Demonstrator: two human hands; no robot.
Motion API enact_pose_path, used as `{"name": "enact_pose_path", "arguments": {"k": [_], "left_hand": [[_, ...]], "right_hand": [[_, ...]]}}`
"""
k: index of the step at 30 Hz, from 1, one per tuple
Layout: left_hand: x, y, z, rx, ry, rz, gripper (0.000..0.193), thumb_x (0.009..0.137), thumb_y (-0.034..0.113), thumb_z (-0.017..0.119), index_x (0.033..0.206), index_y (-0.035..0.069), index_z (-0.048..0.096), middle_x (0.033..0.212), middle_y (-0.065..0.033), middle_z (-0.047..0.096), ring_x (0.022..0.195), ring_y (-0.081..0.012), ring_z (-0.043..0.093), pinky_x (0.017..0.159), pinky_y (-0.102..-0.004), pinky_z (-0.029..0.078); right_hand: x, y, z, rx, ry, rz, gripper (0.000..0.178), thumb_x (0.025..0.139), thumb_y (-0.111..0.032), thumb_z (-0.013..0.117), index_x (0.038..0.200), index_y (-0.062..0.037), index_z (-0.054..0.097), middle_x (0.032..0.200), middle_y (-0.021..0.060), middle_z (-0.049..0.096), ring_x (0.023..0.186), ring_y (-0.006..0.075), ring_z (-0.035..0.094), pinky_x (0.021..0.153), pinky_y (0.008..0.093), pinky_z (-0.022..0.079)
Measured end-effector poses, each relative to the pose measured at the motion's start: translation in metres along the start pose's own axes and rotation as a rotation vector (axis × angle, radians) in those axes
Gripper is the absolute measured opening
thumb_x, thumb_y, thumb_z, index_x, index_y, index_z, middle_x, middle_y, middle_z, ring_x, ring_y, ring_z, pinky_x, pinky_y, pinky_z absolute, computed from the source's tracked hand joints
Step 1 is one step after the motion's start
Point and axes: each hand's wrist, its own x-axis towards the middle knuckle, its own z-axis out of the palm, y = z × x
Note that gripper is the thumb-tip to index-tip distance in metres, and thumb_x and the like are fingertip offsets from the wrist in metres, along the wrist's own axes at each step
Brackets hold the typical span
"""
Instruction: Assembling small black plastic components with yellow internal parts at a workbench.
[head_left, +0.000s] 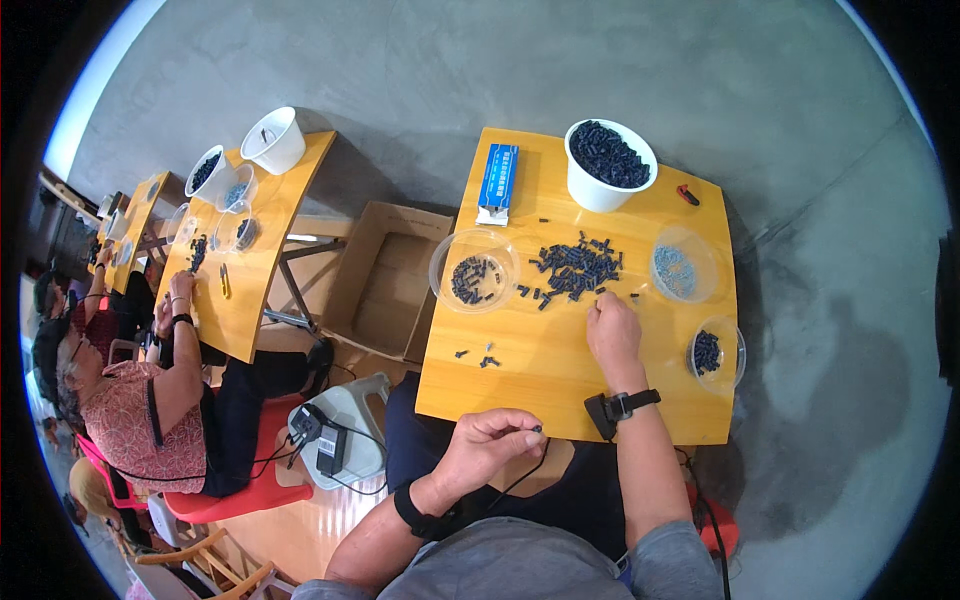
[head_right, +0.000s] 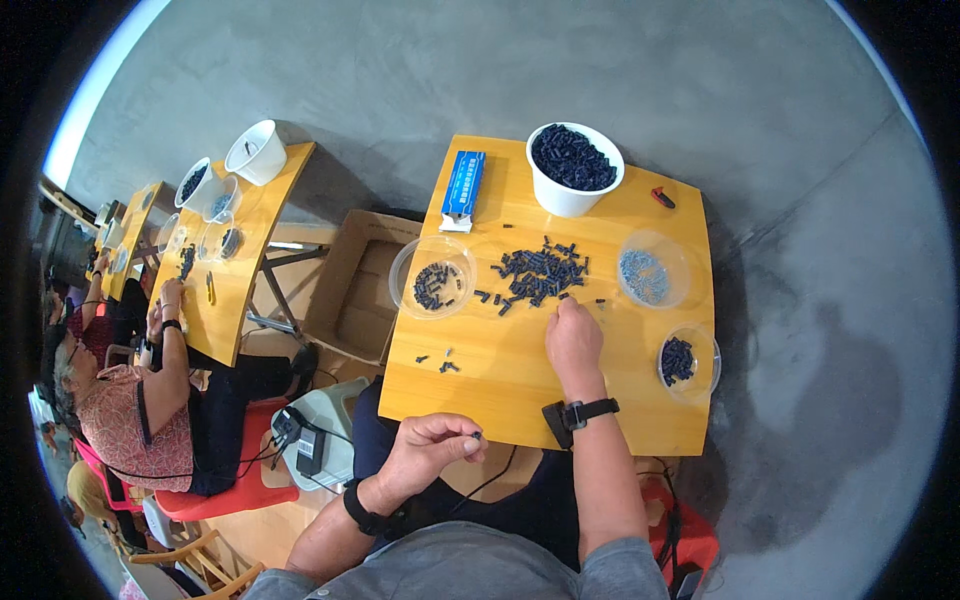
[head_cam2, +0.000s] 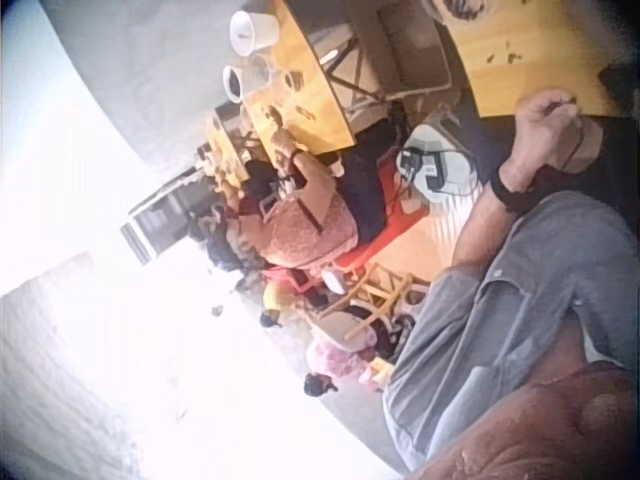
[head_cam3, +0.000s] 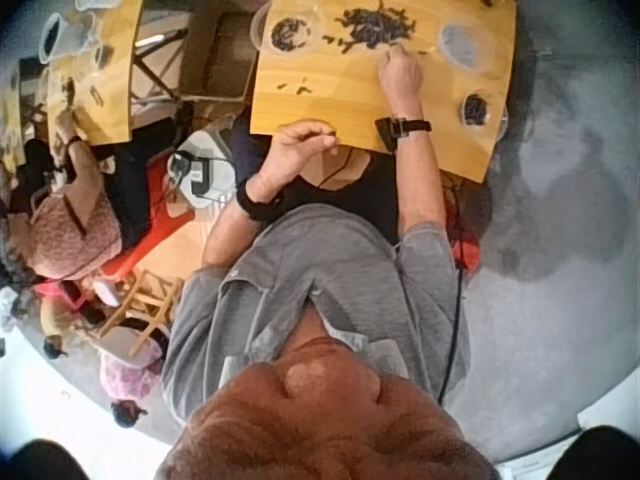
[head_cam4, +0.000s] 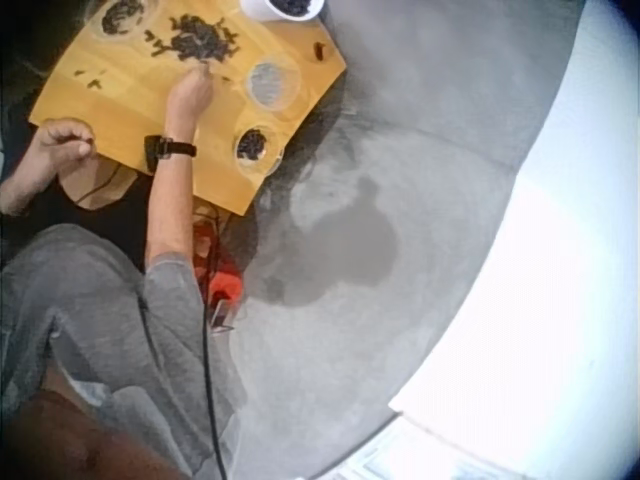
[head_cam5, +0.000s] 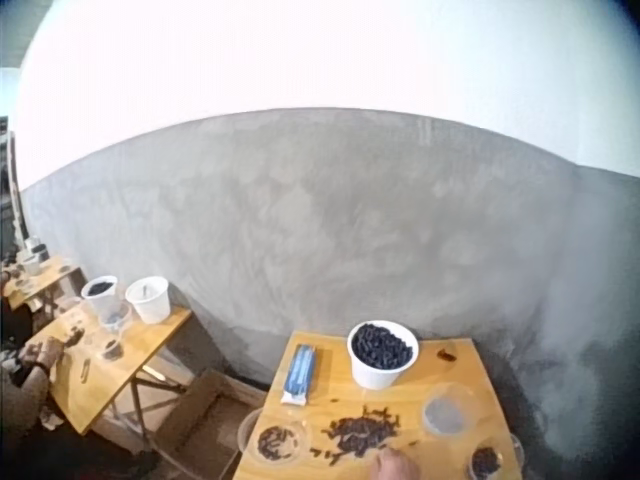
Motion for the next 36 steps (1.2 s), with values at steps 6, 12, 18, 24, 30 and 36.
{"name": "enact_pose_path", "arguments": {"k": [6, 12, 18, 24, 30, 36], "left_hand": [[-0.001, -0.009, 0.002, -0.011, 0.037, -0.076, 0.009, 0.086, 0.001, 0.061, 0.095, -0.002, 0.064, 0.085, -0.0063, 0.066, 0.076, -0.0116, 0.063, 0.071, -0.0235, 0.053], [0.003, -0.009, 0.001, -0.039, 0.018, -0.038, 0.010, 0.087, 0.002, 0.061, 0.095, -0.002, 0.064, 0.085, -0.0062, 0.066, 0.076, -0.0115, 0.063, 0.071, -0.0234, 0.053], [0.003, -0.008, -0.002, -0.020, 0.034, -0.033, 0.009, 0.087, 0.001, 0.060, 0.095, -0.002, 0.063, 0.085, -0.0068, 0.065, 0.077, -0.0126, 0.063, 0.072, -0.0250, 0.053], [0.004, 0.008, 0.004, -0.054, 0.023, 0.031, 0.009, 0.087, 0.001, 0.059, 0.095, -0.002, 0.062, 0.085, -0.0089, 0.065, 0.078, -0.0140, 0.063, 0.072, -0.0261, 0.053], [-0.002, 0.017, 0.009, -0.056, -0.011, 0.070, 0.009, 0.087, 0.003, 0.060, 0.095, -0.001, 0.062, 0.087, -0.0084, 0.065, 0.078, -0.0142, 0.064, 0.072, -0.0258, 0.053], [-0.009, 0.019, 0.015, -0.045, -0.055, 0.117, 0.010, 0.087, 0.004, 0.061, 0.095, -0.002, 0.062, 0.089, -0.0084, 0.065, 0.079, -0.0138, 0.064, 0.073, -0.0258, 0.053]], "right_hand": [[0.001, 0.012, -0.002, 0.033, -0.044, 0.076, 0.017, 0.078, -0.013, 0.063, 0.087, -0.0008, 0.055, 0.085, 0.0202, 0.061, 0.081, 0.0391, 0.060, 0.071, 0.0472, 0.048], [0.003, -0.005, -0.003, -0.054, -0.020, -0.003, 0.019, 0.081, -0.018, 0.060, 0.091, -0.0022, 0.058, 0.085, 0.0185, 0.060, 0.077, 0.0369, 0.061, 0.067, 0.0474, 0.050], [0.002, 0.002, 0.016, -0.158, -0.007, -0.023, 0.015, 0.083, -0.018, 0.058, 0.089, -0.0038, 0.058, 0.083, 0.0173, 0.060, 0.073, 0.0367, 0.062, 0.064, 0.0473, 0.050], [-0.012, 0.011, -0.001, 0.305, 0.092, -0.161, 0.009, 0.084, -0.007, 0.057, 0.087, 0.0012, 0.055, 0.076, 0.0147, 0.060, 0.063, 0.0284, 0.061, 0.057, 0.0376, 0.050], [-0.055, -0.033, -0.042, 1.103, -0.130, 0.228, 0.006, 0.089, -0.002, 0.051, 0.092, 0.0015, 0.055, 0.071, 0.0036, 0.055, 0.054, 0.0103, 0.056, 0.050, 0.0244, 0.049], [-0.098, -0.058, -0.081, 1.210, -0.186, 0.088, 0.010, 0.088, 0.000, 0.052, 0.093, 0.0036, 0.060, 0.076, 0.0062, 0.060, 0.061, 0.0122, 0.061, 0.058, 0.0240, 0.051]]}}
